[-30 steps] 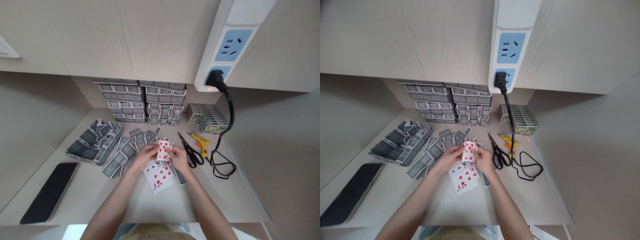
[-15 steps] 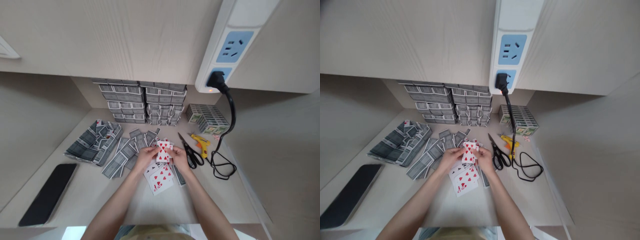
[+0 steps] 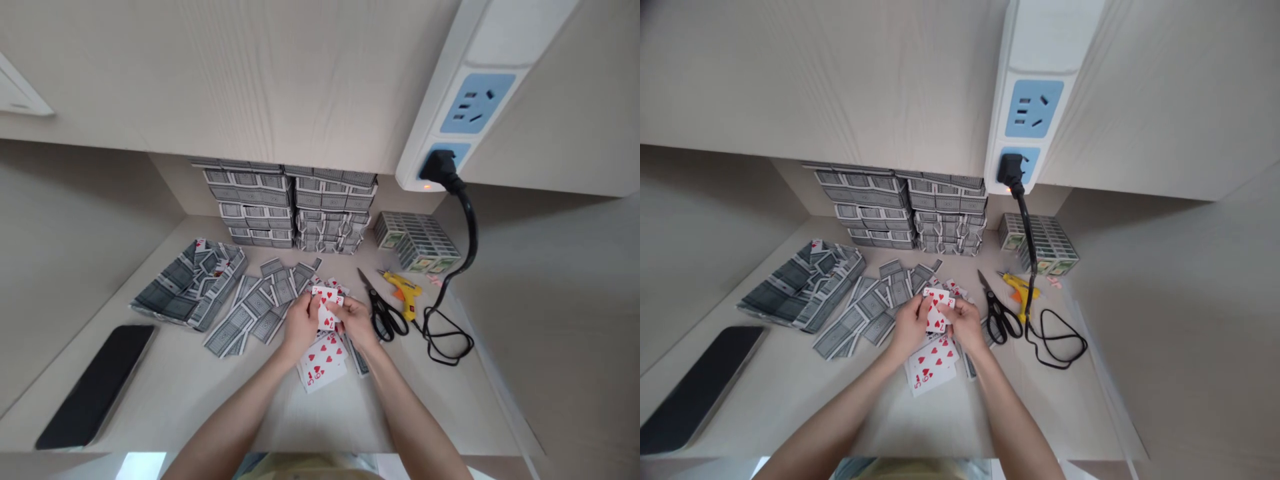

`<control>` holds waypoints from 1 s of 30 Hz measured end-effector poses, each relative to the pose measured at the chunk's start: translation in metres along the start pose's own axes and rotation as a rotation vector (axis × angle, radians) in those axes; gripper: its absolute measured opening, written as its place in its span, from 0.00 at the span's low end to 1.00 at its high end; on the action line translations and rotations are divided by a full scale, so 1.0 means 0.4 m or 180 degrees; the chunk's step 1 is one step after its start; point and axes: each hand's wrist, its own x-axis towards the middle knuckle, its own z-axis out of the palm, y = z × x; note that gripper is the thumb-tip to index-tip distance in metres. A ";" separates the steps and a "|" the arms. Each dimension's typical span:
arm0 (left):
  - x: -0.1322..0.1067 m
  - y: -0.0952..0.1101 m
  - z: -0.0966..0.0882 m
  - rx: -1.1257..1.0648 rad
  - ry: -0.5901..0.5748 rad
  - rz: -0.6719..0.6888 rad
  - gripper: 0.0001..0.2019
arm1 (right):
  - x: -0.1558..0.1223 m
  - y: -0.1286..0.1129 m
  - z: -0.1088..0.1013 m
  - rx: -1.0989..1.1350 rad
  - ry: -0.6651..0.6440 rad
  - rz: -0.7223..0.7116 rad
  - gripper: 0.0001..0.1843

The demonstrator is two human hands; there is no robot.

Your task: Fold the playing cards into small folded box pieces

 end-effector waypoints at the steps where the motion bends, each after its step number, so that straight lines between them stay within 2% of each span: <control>1: -0.002 0.002 0.002 0.0150 0.0012 0.0060 0.15 | -0.001 0.002 0.001 -0.0026 -0.0002 -0.0003 0.17; 4: -0.001 0.002 0.001 0.0382 -0.0057 0.0117 0.18 | -0.003 0.003 0.001 -0.0115 -0.0032 0.0012 0.18; 7: 0.004 -0.003 -0.001 0.0309 -0.0050 0.0100 0.22 | -0.005 -0.010 -0.005 -0.0238 -0.0173 -0.0008 0.17; 11: 0.005 -0.013 0.001 0.0202 0.0052 0.0163 0.23 | -0.005 -0.039 -0.021 -0.0438 -0.0431 -0.0326 0.18; 17: 0.006 -0.029 0.009 0.0645 0.0177 0.0343 0.22 | -0.009 -0.049 -0.026 -0.0072 -0.0924 -0.0166 0.14; 21: 0.002 -0.029 0.017 0.1111 0.0243 0.0503 0.21 | -0.004 -0.029 -0.027 -0.0060 -0.0779 -0.0134 0.12; 24: -0.009 -0.024 0.024 0.1423 0.0324 0.0666 0.20 | 0.004 -0.010 -0.034 -0.0432 -0.0582 -0.0384 0.12; 27: -0.025 -0.018 0.033 0.1580 0.0296 0.0952 0.18 | 0.009 0.005 -0.035 -0.1235 -0.0136 -0.0818 0.14; 30: -0.041 -0.014 0.043 0.1627 0.0189 0.1214 0.16 | -0.001 0.015 -0.018 -0.2330 0.0305 -0.1167 0.15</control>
